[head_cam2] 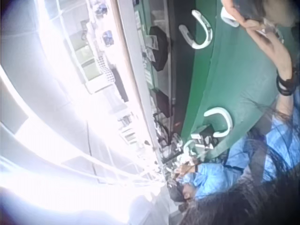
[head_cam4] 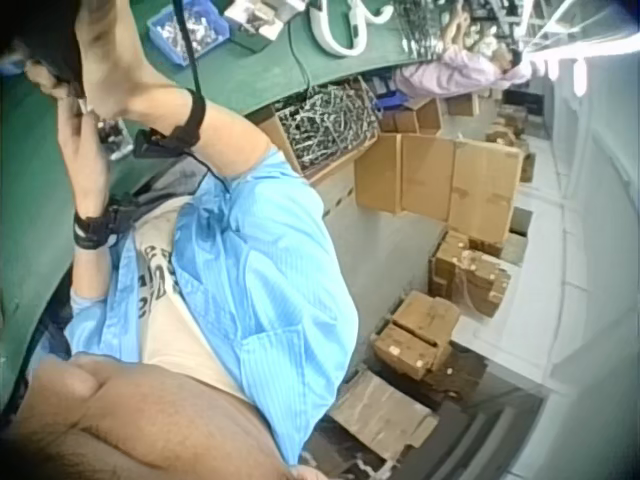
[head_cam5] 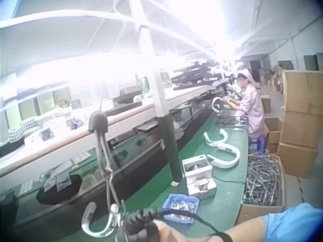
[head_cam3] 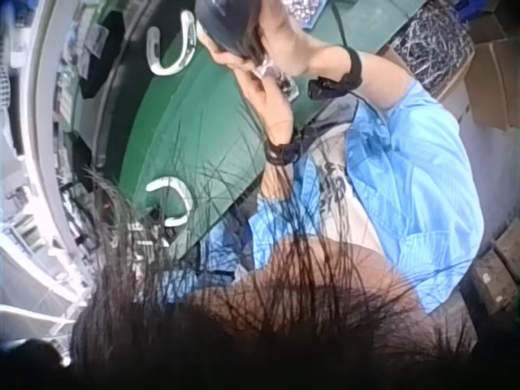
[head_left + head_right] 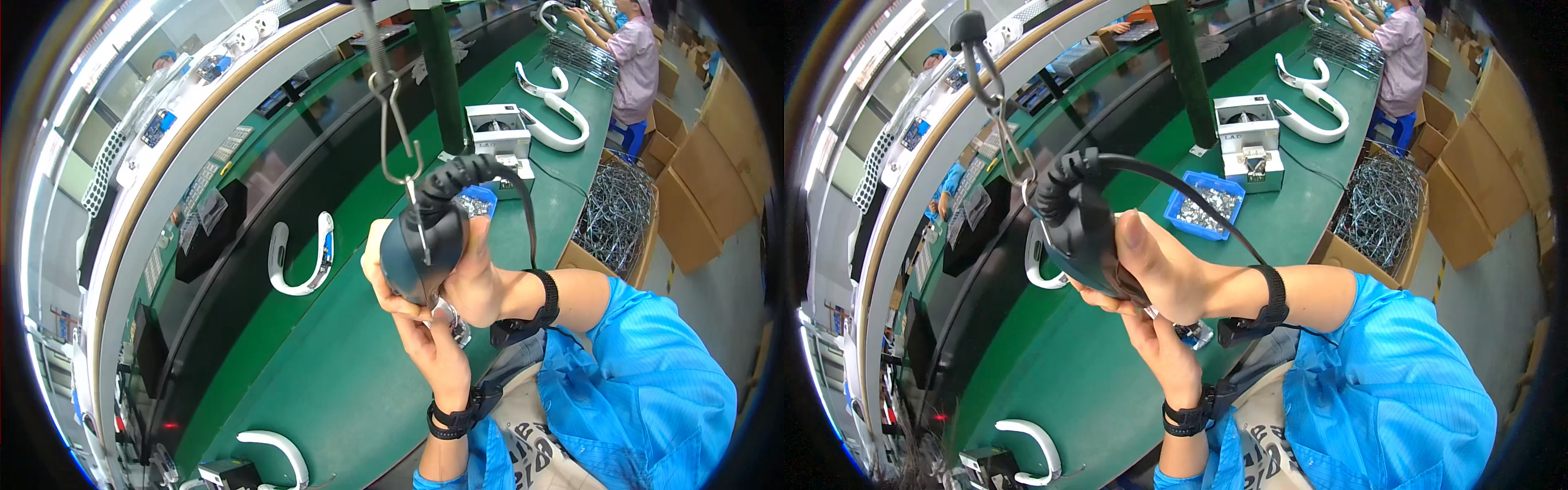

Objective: Assembling and screwing internal electronic components and wiring onto a white plastic neck fan frame using an electric screwdriver.

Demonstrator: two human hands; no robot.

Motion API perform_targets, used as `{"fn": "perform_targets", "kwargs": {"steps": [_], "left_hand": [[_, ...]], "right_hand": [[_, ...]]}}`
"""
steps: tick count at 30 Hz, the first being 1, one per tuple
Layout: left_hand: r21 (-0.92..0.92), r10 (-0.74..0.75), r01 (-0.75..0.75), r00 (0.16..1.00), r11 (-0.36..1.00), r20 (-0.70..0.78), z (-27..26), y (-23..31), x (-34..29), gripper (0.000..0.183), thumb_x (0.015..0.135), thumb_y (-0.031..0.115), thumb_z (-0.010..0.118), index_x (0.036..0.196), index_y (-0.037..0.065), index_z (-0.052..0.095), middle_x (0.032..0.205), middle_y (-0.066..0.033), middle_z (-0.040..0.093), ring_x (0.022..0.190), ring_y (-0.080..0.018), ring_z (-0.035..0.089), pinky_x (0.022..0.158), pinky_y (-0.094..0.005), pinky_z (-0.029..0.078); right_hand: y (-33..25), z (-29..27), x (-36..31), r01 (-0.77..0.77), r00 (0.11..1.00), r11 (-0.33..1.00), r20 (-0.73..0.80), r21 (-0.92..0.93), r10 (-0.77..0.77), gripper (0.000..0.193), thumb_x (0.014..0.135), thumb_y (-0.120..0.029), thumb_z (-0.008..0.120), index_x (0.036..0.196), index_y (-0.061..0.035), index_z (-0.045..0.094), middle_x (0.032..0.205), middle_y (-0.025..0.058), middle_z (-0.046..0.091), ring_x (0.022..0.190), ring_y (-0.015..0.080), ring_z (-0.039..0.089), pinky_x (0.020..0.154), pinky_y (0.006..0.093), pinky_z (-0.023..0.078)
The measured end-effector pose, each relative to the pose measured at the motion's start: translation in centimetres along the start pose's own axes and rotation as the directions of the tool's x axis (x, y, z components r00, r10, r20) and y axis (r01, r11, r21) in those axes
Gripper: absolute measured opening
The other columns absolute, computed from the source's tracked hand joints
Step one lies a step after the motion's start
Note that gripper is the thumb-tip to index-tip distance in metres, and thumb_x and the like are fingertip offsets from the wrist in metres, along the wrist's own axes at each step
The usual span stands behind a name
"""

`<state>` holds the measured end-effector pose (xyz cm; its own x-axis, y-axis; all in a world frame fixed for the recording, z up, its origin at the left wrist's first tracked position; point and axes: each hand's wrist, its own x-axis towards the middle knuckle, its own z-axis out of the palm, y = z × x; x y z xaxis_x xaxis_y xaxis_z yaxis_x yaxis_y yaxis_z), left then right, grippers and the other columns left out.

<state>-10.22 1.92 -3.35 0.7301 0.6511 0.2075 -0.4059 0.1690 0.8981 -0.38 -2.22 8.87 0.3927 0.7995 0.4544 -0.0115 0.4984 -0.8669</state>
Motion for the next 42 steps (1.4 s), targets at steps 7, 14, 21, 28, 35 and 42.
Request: {"fn": "perform_targets", "kwargs": {"steps": [7, 14, 21, 28, 35, 42], "left_hand": [[0.069, 0.089, -0.086, 0.995, 0.994, -0.049, 0.8, 1.7, -0.1, 0.047, 0.107, 0.003, 0.051, 0.154, -0.002, 0.046, 0.132, -0.0117, 0.066, 0.11, -0.0166, 0.065, 0.091, -0.0299, 0.052], [-0.019, -0.083, 0.082, 0.995, 0.996, -0.059, -0.3, 2.8, -0.7, 0.039, 0.112, 0.009, 0.045, 0.151, 0.009, 0.045, 0.095, -0.0148, 0.071, 0.079, -0.0213, 0.071, 0.074, -0.0333, 0.057], [0.017, -0.114, 0.115, 0.993, 0.993, -0.032, 0.9, 3.0, 0.1, 0.036, 0.116, 0.015, 0.043, 0.151, 0.008, 0.044, 0.101, -0.0179, 0.072, 0.086, -0.0239, 0.073, 0.08, -0.0371, 0.059], [-0.152, -0.154, 0.156, 0.988, 0.976, 0.021, 0.6, 2.8, 1.1, 0.052, 0.111, 0.042, 0.04, 0.146, 0.006, 0.051, 0.109, -0.0268, 0.072, 0.097, -0.0362, 0.074, 0.091, -0.05, 0.06], [-0.126, -0.152, 0.158, 0.987, 0.979, 0.059, 1.0, 2.0, 1.3, 0.058, 0.109, 0.049, 0.039, 0.152, 0.01, 0.049, 0.118, -0.0262, 0.071, 0.107, -0.0339, 0.071, 0.097, -0.0452, 0.056], [-0.07, -0.116, 0.119, 0.992, 0.99, 0.055, 0.6, 1.8, 1.2, 0.046, 0.11, 0.026, 0.048, 0.154, 0.011, 0.045, 0.116, -0.0203, 0.07, 0.104, -0.0267, 0.069, 0.096, -0.0436, 0.055]], "right_hand": [[-0.5, 0.4, -0.2, -0.01, 1.0, 0.999, 0.003, 0.049, 0.01, 0.102, 0.087, -0.101, 0.032, 0.102, -0.0035, 0.059, 0.078, 0.0037, 0.057, 0.065, 0.0106, 0.051, 0.057, 0.0264, 0.042], [-2.8, -3.5, -4.6, 0.399, 0.847, 0.916, -0.404, 0.051, -0.346, 0.099, 0.096, -0.094, 0.02, 0.119, -0.0034, 0.052, 0.077, 0.0124, 0.061, 0.059, 0.0213, 0.062, 0.06, 0.0363, 0.055], [-0.1, -12.0, -8.8, 0.191, 0.846, 0.933, -0.432, -0.304, -0.314, 0.048, 0.115, -0.042, 0.053, 0.142, -0.0032, 0.046, 0.114, 0.0143, 0.069, 0.101, 0.0176, 0.067, 0.095, 0.0344, 0.054], [0.9, -10.2, -9.7, -0.117, 0.649, 0.66, -0.561, -0.742, -0.515, 0.048, 0.099, -0.003, 0.068, 0.143, 0.0008, 0.048, 0.129, 0.0144, 0.064, 0.115, 0.0232, 0.062, 0.104, 0.037, 0.049], [1.4, -2.6, -12.1, -0.101, 0.964, 0.575, -0.224, -0.812, -0.146, 0.03, 0.091, -0.026, 0.084, 0.108, -0.0063, 0.07, 0.086, 0.0088, 0.06, 0.086, 0.0286, 0.06, 0.074, 0.0396, 0.05], [1.4, -2.7, -10.9, -0.313, 0.942, 0.832, -0.264, -0.457, 0.209, 0.02, 0.104, -0.019, 0.071, 0.108, -0.0008, 0.063, 0.082, 0.0073, 0.069, 0.071, 0.0209, 0.066, 0.063, 0.0365, 0.053]]}}
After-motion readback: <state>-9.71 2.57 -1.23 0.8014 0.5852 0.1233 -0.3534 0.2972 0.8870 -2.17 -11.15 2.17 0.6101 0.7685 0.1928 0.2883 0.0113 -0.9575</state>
